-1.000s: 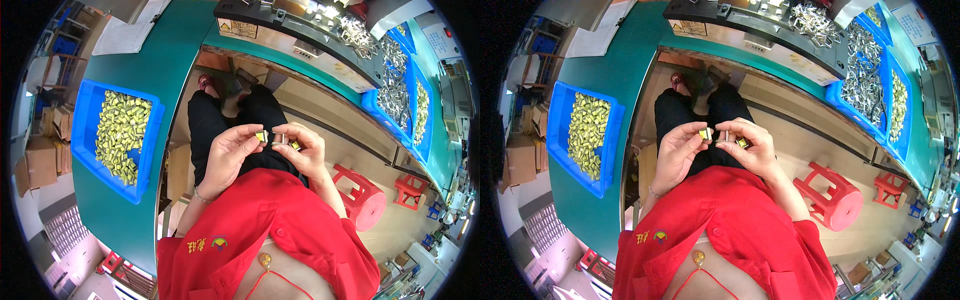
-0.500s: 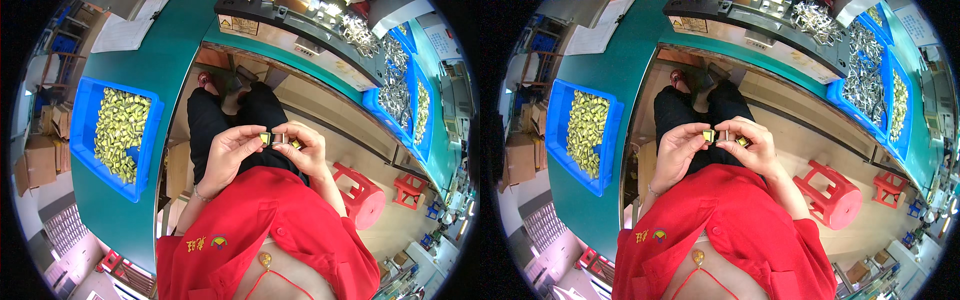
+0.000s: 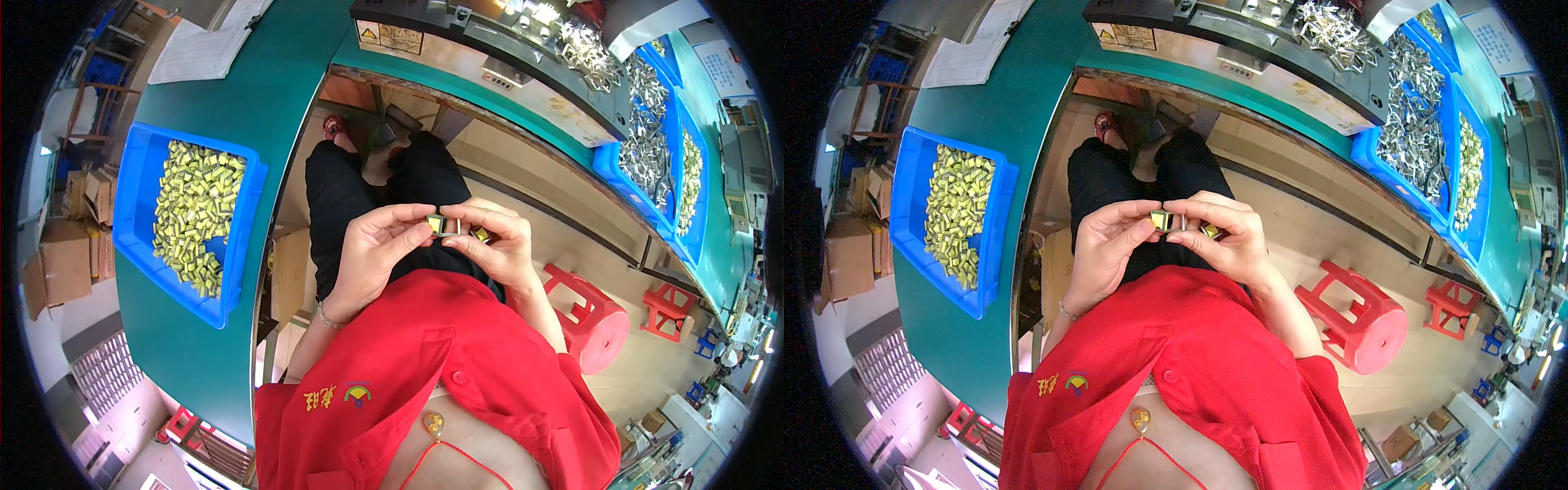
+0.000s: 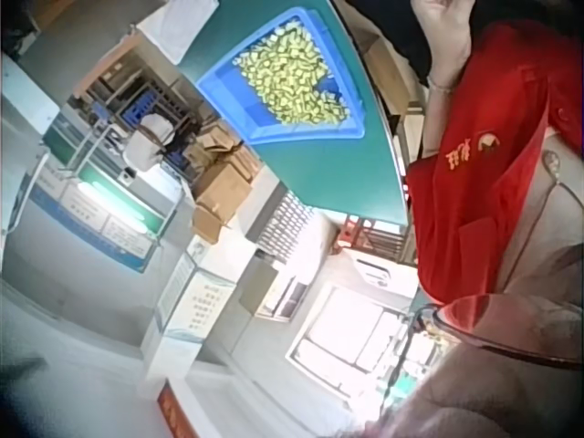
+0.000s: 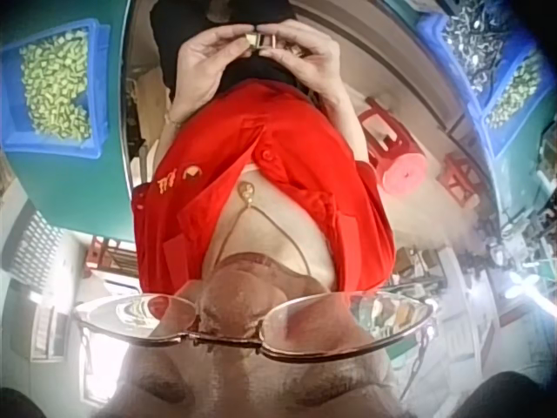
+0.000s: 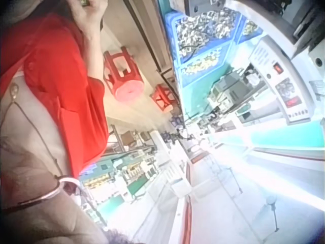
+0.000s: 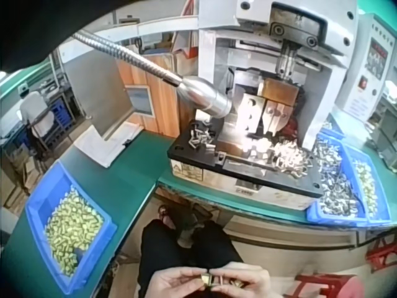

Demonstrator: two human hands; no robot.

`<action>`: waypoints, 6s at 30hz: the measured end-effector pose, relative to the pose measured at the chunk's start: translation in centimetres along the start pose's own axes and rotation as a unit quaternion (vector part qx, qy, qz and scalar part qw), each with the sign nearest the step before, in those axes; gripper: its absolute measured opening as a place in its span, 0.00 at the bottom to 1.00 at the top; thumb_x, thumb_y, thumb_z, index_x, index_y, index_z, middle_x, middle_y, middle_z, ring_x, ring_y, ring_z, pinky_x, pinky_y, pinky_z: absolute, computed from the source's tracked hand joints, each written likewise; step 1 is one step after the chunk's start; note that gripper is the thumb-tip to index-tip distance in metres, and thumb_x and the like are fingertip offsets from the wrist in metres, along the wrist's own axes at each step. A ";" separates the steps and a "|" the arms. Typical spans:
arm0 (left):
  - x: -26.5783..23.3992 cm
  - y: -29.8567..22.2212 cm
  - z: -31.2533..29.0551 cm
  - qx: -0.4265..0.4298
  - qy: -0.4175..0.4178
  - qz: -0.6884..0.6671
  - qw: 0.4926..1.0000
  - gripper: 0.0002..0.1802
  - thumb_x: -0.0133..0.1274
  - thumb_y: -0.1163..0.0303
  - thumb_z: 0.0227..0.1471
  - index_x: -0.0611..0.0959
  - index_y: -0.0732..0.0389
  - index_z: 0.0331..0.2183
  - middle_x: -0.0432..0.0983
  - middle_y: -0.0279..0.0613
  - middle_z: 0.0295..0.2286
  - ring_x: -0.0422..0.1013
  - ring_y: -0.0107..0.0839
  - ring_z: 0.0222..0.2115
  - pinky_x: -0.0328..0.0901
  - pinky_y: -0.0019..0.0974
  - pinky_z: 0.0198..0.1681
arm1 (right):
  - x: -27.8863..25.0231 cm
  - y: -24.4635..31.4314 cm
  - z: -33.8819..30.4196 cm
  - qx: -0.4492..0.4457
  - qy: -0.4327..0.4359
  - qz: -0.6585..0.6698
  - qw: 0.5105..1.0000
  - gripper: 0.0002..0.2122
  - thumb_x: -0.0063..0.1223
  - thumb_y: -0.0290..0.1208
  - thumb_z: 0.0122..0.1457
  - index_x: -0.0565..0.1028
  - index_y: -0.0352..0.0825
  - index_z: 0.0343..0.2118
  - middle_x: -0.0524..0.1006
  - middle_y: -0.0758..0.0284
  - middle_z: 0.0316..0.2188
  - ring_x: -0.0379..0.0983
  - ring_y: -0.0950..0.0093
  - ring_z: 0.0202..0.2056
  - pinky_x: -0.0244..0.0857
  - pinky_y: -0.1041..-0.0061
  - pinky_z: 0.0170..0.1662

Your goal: Assembling and inspecting small electronic components using a crimping machine at an electronics factory workstation.

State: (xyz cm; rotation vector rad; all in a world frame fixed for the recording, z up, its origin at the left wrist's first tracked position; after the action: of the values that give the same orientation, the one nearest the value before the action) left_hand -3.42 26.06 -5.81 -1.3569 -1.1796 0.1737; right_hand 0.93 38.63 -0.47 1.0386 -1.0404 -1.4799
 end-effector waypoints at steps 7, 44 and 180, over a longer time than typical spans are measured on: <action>0.0 0.1 0.0 0.000 -0.001 -0.006 1.000 0.13 0.55 0.77 0.53 0.79 0.69 0.42 0.78 0.43 0.34 0.75 0.26 0.33 0.70 0.27 0.39 | -0.1 -0.3 0.0 0.009 0.000 0.010 1.000 0.15 0.64 0.18 0.45 0.78 0.26 0.39 0.76 0.65 0.25 0.68 0.81 0.25 0.60 0.83 0.27; 3.2 -5.2 -0.7 0.271 0.057 0.409 0.869 0.15 0.64 0.75 0.40 0.83 0.62 0.35 0.74 0.41 0.36 0.71 0.32 0.37 0.65 0.31 0.40 | 2.7 -6.1 -2.9 0.274 0.013 0.427 0.861 0.11 0.57 0.28 0.57 0.76 0.27 0.40 0.76 0.67 0.28 0.61 0.87 0.21 0.51 0.87 0.22; -18.1 -17.2 -13.3 0.112 -0.400 0.606 0.679 0.20 0.59 0.80 0.43 0.78 0.68 0.42 0.77 0.50 0.31 0.74 0.36 0.28 0.68 0.35 0.33 | -14.2 8.0 12.9 -0.171 -0.277 -0.311 0.893 0.03 0.61 0.26 0.48 0.80 0.35 0.28 0.67 0.69 0.15 0.61 0.78 0.18 0.55 0.78 0.22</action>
State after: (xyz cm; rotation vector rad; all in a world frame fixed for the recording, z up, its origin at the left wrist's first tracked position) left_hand -10.97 -0.29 1.15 -1.6771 -0.6314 1.9751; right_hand -7.81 52.90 11.88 0.7267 -0.7931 -2.4882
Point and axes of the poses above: each hand's wrist, its own z-axis towards the middle knuckle, its own x-axis out of the palm, y = z × x, the point moved 10 cm from there along z, towards the middle knuckle
